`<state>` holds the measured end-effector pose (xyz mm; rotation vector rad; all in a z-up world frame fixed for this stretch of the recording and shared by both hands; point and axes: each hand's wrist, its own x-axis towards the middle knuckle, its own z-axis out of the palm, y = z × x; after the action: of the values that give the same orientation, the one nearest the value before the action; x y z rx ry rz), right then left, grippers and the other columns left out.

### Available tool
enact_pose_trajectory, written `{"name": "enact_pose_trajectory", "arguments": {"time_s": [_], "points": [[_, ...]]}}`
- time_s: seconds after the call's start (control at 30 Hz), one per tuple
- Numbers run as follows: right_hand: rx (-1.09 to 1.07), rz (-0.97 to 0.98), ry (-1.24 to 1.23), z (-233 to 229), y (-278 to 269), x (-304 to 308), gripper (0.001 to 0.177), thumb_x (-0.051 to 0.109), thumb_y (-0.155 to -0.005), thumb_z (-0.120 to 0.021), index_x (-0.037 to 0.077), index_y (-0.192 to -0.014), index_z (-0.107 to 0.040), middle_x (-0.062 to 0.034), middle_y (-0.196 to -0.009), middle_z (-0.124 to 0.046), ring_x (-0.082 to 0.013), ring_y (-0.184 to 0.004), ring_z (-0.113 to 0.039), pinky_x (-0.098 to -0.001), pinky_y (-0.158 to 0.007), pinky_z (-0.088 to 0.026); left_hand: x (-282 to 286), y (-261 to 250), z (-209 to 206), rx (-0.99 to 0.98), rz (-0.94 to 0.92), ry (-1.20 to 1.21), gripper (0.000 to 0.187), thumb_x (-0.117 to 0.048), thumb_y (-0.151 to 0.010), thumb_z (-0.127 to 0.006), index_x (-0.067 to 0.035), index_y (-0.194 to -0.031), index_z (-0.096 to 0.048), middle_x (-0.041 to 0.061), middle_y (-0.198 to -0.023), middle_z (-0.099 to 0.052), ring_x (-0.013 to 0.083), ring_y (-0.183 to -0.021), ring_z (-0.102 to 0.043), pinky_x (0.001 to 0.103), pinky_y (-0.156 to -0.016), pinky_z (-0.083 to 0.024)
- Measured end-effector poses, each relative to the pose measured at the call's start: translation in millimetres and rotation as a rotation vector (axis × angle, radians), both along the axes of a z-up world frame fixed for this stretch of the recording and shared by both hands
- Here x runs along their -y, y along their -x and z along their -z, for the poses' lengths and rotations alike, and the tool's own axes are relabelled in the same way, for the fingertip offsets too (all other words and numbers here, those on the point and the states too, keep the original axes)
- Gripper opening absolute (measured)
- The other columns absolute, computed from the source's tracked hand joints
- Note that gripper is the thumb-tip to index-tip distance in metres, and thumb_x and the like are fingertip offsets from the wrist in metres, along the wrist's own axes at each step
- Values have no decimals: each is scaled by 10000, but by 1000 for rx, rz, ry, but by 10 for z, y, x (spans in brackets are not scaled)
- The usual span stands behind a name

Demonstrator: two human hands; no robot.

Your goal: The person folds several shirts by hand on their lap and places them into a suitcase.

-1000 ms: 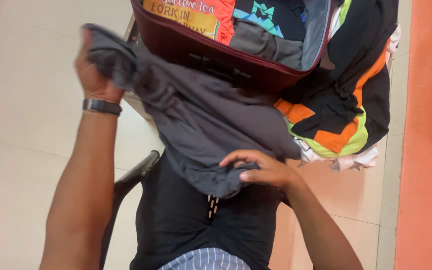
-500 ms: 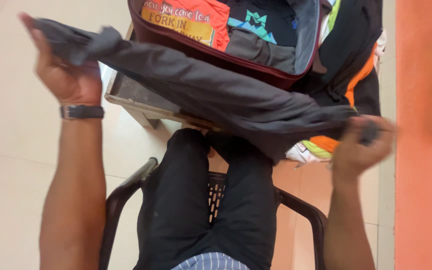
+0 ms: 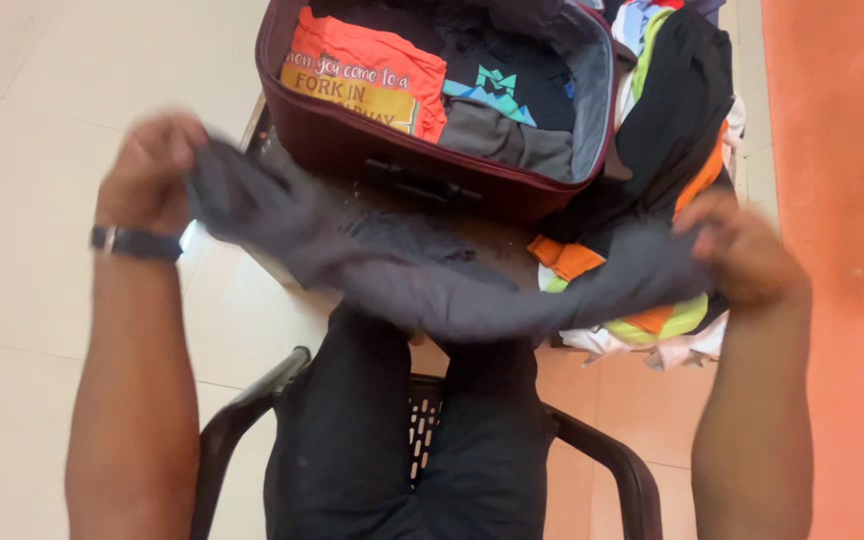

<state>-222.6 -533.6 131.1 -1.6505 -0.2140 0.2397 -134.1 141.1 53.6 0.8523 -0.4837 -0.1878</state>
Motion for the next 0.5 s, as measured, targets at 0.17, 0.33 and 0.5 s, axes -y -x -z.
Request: {"name": "enact_pose_trajectory", "arguments": {"time_s": [0.17, 0.33, 0.5], "points": [[50, 697, -290, 126, -865, -344, 433, 411, -1055, -590, 176, -1404, -484, -35, -1369, -630, -188, -1191, -650, -417, -987, -525, 564, -791, -268, -610, -364, 396, 413, -251, -938, -530, -86, -1310, -461, 206, -1114, -712, 311, -991, -731, 397, -848, -621], [-67, 719, 6, 995, -503, -823, 344, 262, -950, -638, 164, -1268, -555, 21, -1023, -627, -118, -871, -624, -290, -716, -537, 1105, -743, 575, -486, -715, -159, 258, -195, -970, -650, -56, -1152, -533, 163, -901, -628, 179, -637, -655, 297, -502, -530], [-116, 498, 541, 1990, -13, -1032, 504, 422, -929, -716, 31, -1239, -642, -100, -980, -702, -182, -768, -629, -314, -665, -505, 1405, -96, 1665, -364, -720, -1051, 600, -297, -793, -851, 0, -1217, -547, 179, -1107, -671, 284, -987, -672, 411, -853, -535]]}}
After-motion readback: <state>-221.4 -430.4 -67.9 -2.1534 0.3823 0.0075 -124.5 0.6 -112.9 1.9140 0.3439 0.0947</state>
